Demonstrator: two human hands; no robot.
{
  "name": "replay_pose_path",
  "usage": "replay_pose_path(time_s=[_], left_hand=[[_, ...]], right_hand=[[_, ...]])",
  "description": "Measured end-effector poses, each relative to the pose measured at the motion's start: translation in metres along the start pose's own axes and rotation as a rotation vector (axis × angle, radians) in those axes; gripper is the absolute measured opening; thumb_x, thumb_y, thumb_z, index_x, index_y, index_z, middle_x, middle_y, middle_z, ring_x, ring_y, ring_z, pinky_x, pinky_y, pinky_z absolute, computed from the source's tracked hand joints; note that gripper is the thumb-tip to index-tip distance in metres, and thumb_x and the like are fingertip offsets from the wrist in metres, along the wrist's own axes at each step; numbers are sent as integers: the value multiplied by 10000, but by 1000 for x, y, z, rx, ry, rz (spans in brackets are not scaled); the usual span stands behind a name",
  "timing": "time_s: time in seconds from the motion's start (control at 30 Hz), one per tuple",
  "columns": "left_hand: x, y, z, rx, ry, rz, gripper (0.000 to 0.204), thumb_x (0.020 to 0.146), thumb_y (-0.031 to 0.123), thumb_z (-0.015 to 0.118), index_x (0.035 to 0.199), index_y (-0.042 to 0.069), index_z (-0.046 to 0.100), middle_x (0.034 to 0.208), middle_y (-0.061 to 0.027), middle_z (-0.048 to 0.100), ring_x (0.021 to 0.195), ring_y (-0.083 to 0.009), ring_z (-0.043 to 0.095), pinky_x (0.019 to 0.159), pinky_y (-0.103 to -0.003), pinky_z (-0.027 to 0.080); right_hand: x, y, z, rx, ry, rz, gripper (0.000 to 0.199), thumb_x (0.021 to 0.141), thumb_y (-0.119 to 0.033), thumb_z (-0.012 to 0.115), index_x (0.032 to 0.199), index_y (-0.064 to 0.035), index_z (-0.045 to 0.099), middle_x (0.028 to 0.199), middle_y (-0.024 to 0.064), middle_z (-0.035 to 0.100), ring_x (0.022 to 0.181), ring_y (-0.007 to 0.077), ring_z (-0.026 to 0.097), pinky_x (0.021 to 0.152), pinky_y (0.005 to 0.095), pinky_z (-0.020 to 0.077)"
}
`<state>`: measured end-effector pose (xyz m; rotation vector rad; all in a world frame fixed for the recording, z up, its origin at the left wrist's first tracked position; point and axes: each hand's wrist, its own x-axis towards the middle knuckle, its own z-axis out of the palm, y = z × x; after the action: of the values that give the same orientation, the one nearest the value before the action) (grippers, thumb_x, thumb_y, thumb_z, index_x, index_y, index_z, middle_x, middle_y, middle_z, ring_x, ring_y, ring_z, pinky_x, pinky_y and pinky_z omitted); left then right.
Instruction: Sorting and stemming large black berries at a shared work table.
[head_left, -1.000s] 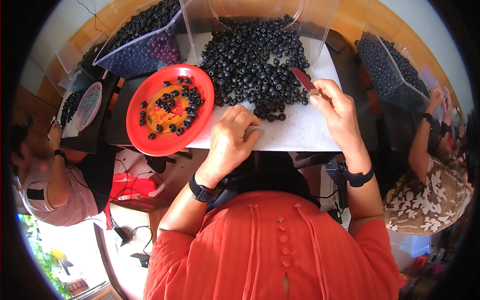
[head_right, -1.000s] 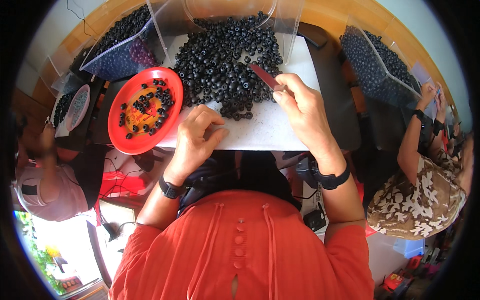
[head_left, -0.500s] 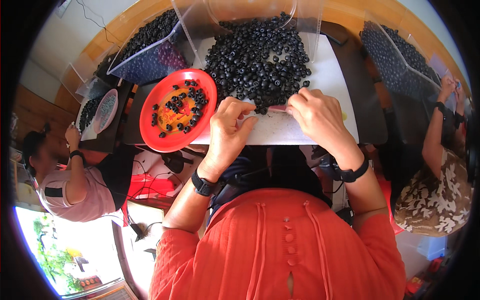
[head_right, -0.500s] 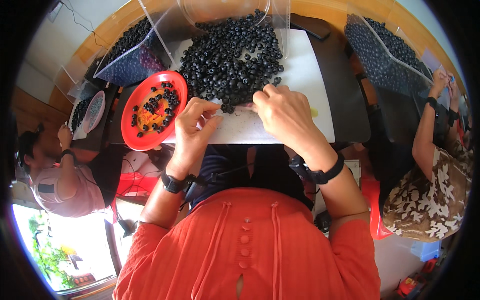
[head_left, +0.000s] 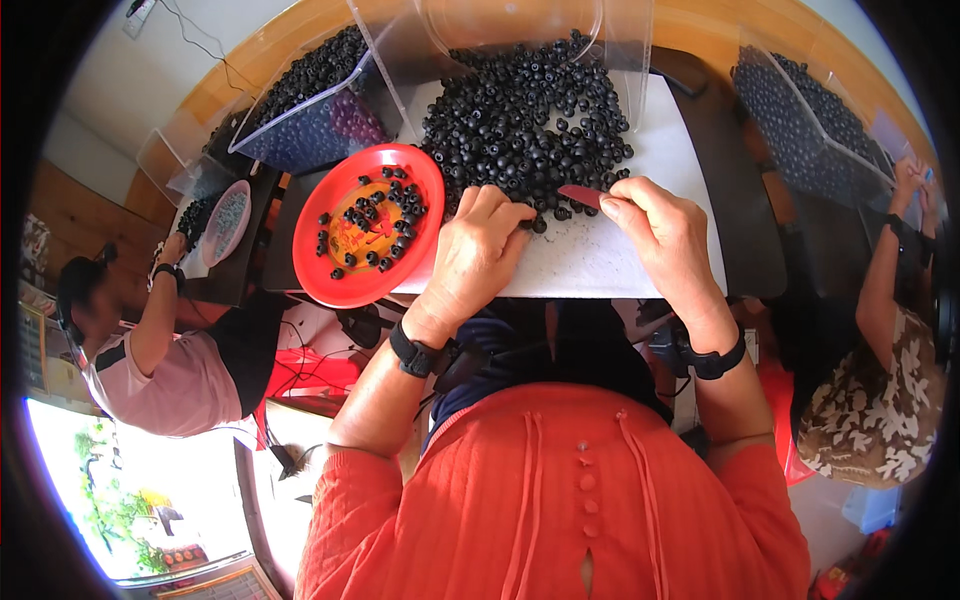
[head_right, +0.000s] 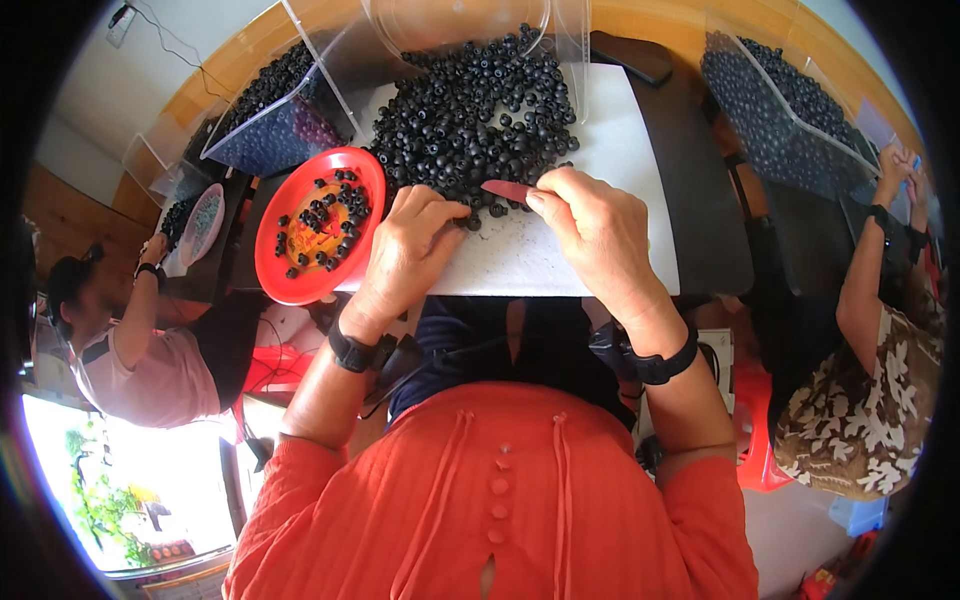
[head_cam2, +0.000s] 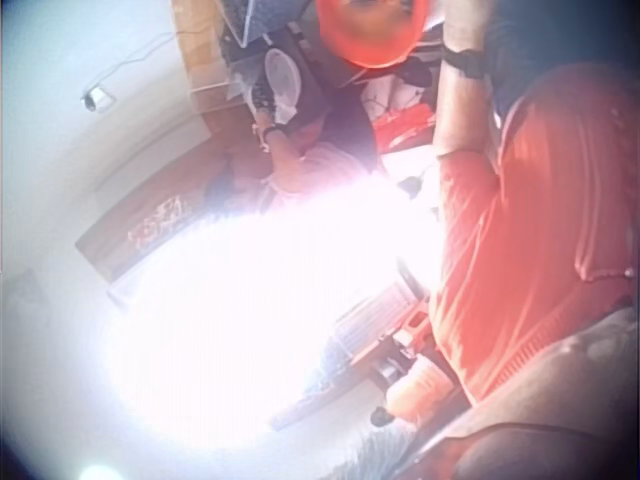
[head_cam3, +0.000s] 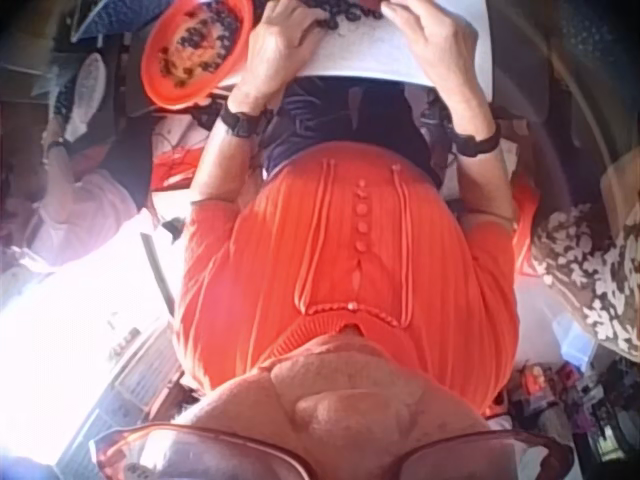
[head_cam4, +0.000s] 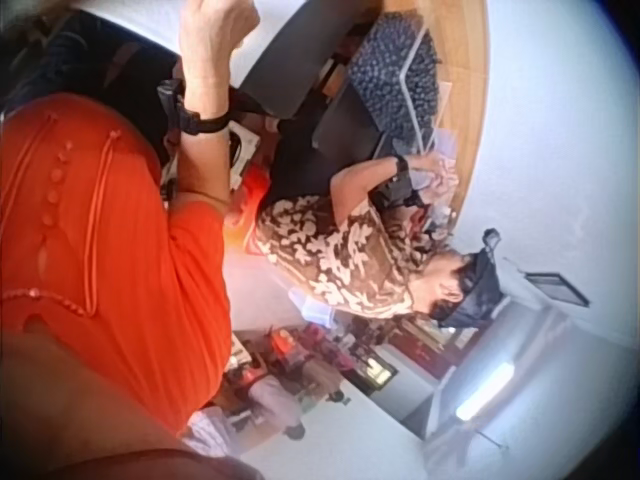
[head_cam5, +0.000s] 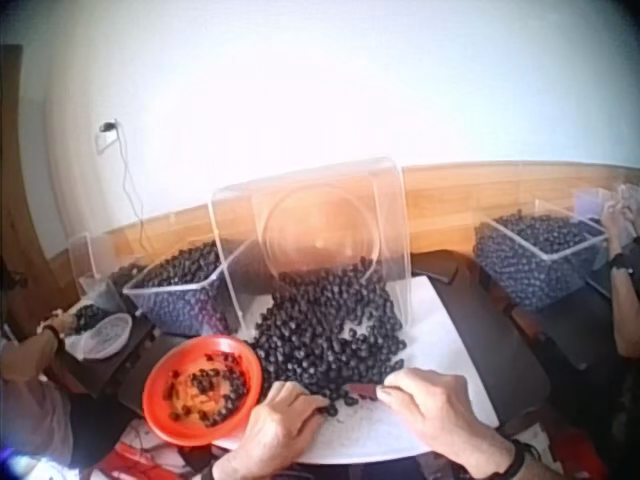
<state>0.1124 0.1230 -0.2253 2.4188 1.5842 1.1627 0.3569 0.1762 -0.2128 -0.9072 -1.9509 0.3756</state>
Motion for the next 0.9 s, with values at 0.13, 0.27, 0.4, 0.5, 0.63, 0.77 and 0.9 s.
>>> replay_pose_path(time_s=[0.13,0.27,0.4,0.5,0.63,0.77,0.9], left_hand=[[0,-1,4,42,-2,-25,239,830,23,750,1069,31,744,977,-122,632,968,-336,626,795,-439,541],[-13,4,-1,40,28,-26,267,816,-7,761,1079,30,743,988,-123,647,955,-338,640,804,-425,551],[-14,17,-23,-89,64,-68,323,837,-3,779,1157,37,755,1061,-104,690,947,-248,672,777,-343,549],[-3,41,-57,-411,74,-143,426,830,-52,779,1251,2,733,1146,-80,726,992,-156,668,776,-290,528],[18,73,-99,-788,154,11,903,759,196,884,1530,-63,490,1338,-329,644,987,-296,703,710,-331,566],[43,83,-143,-940,9,628,1388,718,768,841,1698,29,193,1468,-469,452,1022,-374,684,566,-342,606],[34,69,-145,-936,22,557,1346,734,751,835,1682,21,220,1455,-462,463,1011,-370,683,565,-341,601]], right_hand=[[3,-7,2,122,-31,56,167,962,-187,787,966,-37,714,790,118,749,660,227,723,596,341,520],[-1,0,12,217,55,-3,175,939,-140,817,952,-6,706,805,113,765,658,170,705,603,308,527],[-5,7,14,160,85,30,184,938,-138,825,934,-1,702,755,76,722,641,129,652,612,278,526],[-5,4,14,211,155,3,201,936,-146,835,923,-2,695,731,64,686,634,114,617,605,269,517],[-7,5,13,172,123,-2,213,945,-154,826,931,9,690,739,65,695,649,110,627,597,266,511],[-5,-4,8,137,122,-24,231,930,-158,840,940,18,691,795,91,743,672,116,653,614,272,522],[-7,15,19,196,144,-64,224,927,-149,836,972,27,706,824,91,761,690,105,659,628,266,522]])
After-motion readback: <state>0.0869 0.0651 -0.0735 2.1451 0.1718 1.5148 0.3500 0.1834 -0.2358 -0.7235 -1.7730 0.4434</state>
